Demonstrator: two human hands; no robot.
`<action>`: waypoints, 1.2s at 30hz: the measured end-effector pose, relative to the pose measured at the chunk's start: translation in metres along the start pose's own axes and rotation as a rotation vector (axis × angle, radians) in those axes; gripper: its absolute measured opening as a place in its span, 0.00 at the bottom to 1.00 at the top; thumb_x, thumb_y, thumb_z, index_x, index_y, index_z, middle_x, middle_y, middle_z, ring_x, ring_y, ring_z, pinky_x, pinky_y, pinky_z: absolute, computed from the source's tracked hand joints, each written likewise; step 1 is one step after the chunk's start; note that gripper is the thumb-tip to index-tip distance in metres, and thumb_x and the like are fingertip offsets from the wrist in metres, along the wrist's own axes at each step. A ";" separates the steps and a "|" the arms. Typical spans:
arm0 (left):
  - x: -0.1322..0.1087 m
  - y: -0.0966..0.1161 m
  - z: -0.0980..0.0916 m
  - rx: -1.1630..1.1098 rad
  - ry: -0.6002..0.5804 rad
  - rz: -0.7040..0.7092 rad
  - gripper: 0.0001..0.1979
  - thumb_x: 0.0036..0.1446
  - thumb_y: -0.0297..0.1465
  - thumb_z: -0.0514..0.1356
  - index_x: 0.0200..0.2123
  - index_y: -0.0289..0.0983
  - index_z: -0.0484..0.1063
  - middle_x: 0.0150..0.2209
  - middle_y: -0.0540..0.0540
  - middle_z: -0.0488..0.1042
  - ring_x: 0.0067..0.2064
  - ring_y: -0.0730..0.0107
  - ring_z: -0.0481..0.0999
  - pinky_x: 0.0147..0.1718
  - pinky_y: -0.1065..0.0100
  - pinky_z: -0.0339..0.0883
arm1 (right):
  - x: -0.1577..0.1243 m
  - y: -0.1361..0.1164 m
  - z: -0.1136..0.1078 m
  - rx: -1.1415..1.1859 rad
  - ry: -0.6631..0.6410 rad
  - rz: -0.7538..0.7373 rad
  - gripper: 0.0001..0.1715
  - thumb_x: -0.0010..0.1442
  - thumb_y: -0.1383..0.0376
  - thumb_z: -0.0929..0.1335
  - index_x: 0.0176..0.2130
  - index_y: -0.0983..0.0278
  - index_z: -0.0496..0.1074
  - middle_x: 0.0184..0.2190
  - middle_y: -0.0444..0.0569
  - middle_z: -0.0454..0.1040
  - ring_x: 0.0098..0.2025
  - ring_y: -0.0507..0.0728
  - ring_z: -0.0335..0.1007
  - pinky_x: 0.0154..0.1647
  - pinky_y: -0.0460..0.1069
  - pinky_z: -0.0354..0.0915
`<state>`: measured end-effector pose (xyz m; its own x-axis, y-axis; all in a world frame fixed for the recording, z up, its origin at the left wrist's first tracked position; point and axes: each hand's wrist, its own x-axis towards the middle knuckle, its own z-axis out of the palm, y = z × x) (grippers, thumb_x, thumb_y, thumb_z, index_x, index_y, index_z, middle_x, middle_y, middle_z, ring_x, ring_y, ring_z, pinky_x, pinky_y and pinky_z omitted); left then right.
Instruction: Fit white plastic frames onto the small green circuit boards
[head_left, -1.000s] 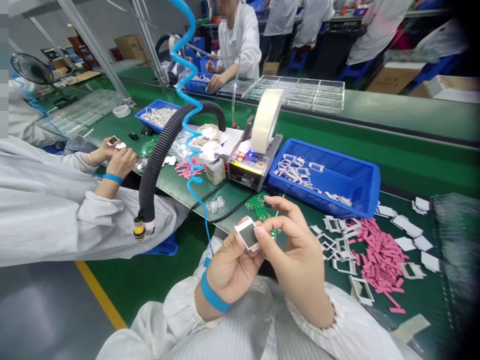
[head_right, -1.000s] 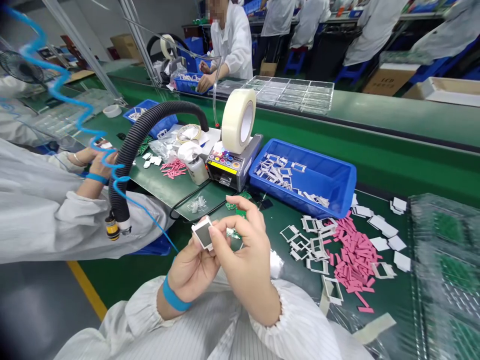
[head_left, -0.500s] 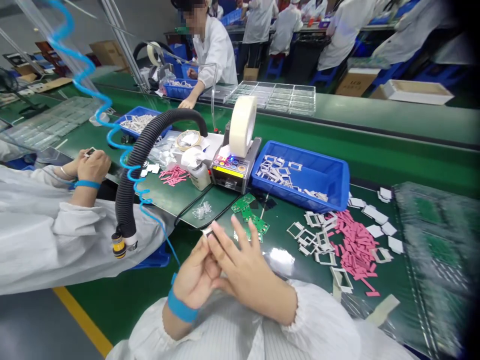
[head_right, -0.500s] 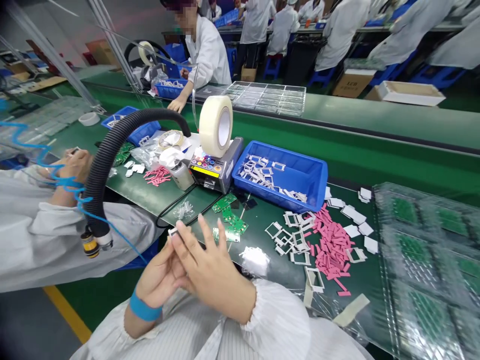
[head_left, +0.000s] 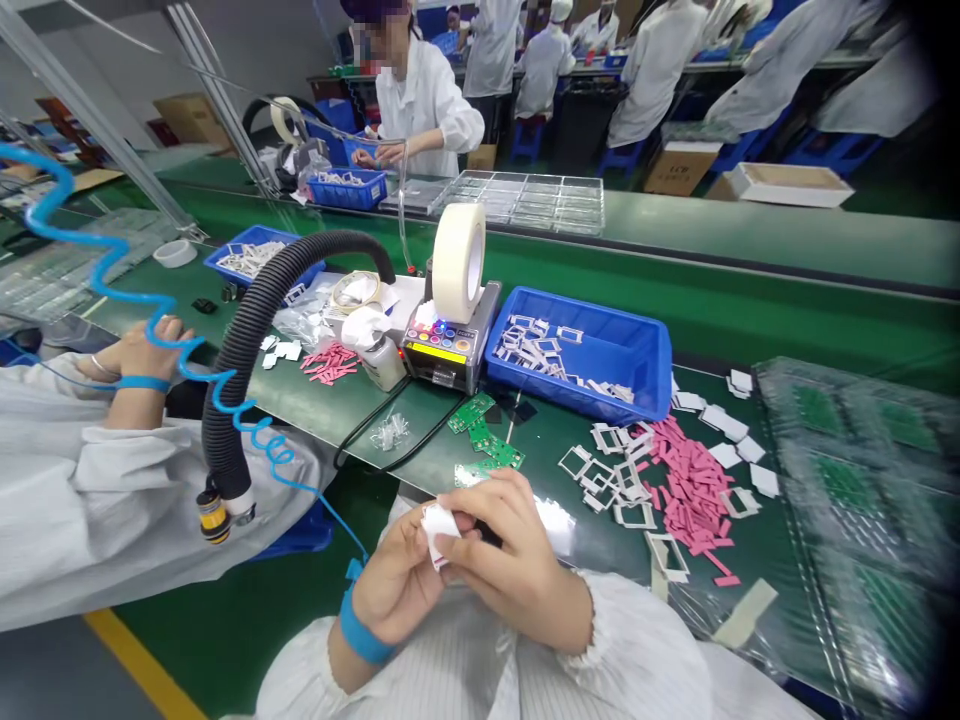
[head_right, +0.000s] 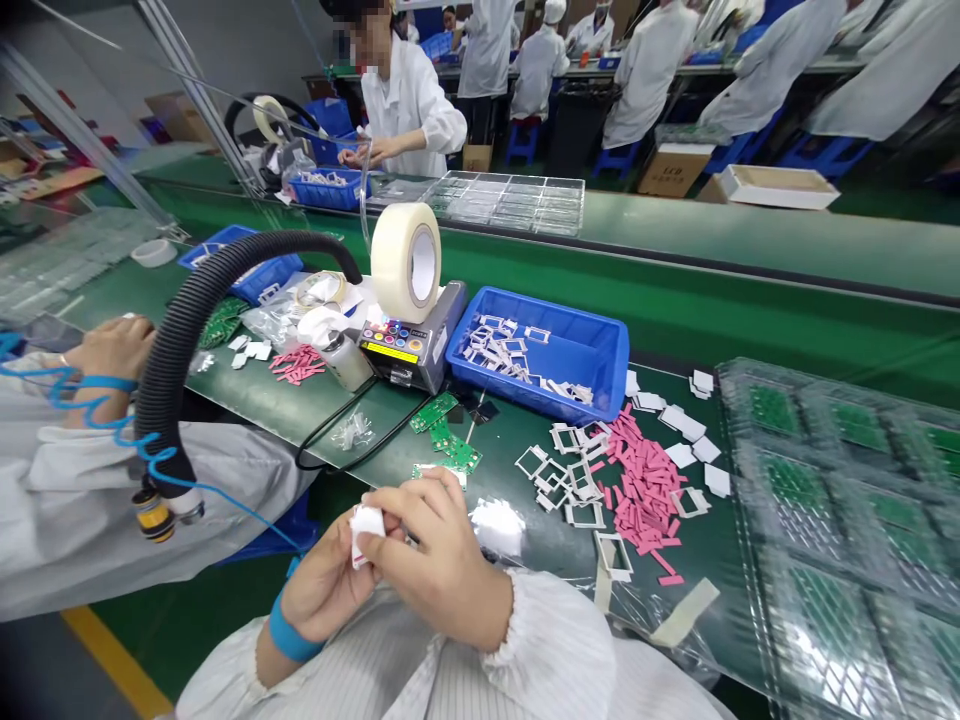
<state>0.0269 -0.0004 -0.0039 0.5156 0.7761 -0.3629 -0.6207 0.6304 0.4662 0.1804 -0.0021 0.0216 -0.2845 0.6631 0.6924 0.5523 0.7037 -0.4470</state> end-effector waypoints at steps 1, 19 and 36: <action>0.003 -0.002 -0.003 -0.039 0.010 0.017 0.15 0.44 0.35 0.68 0.37 0.36 0.77 0.34 0.47 0.80 0.35 0.74 0.77 0.34 0.76 0.68 | 0.001 0.006 -0.003 0.024 -0.040 0.034 0.03 0.59 0.64 0.67 0.36 0.59 0.71 0.43 0.49 0.73 0.42 0.55 0.66 0.45 0.55 0.60; 0.021 0.000 -0.019 0.012 0.214 0.098 0.20 0.45 0.35 0.68 0.43 0.34 0.73 0.37 0.44 0.79 0.37 0.69 0.76 0.46 0.62 0.66 | 0.015 0.094 0.015 -0.493 -0.599 0.771 0.14 0.53 0.68 0.68 0.41 0.68 0.69 0.38 0.57 0.73 0.42 0.63 0.69 0.38 0.52 0.63; 0.010 0.011 0.022 0.112 -0.153 -0.249 0.10 0.50 0.30 0.64 0.32 0.28 0.77 0.27 0.40 0.80 0.22 0.73 0.76 0.27 0.72 0.71 | 0.037 0.033 -0.071 0.290 -0.576 -0.064 0.16 0.63 0.72 0.62 0.50 0.66 0.69 0.52 0.54 0.70 0.54 0.52 0.65 0.55 0.48 0.64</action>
<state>0.0384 0.0136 0.0156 0.7320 0.5815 -0.3551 -0.3996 0.7885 0.4675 0.2437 0.0275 0.0728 -0.7294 0.5914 0.3440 0.3091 0.7334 -0.6055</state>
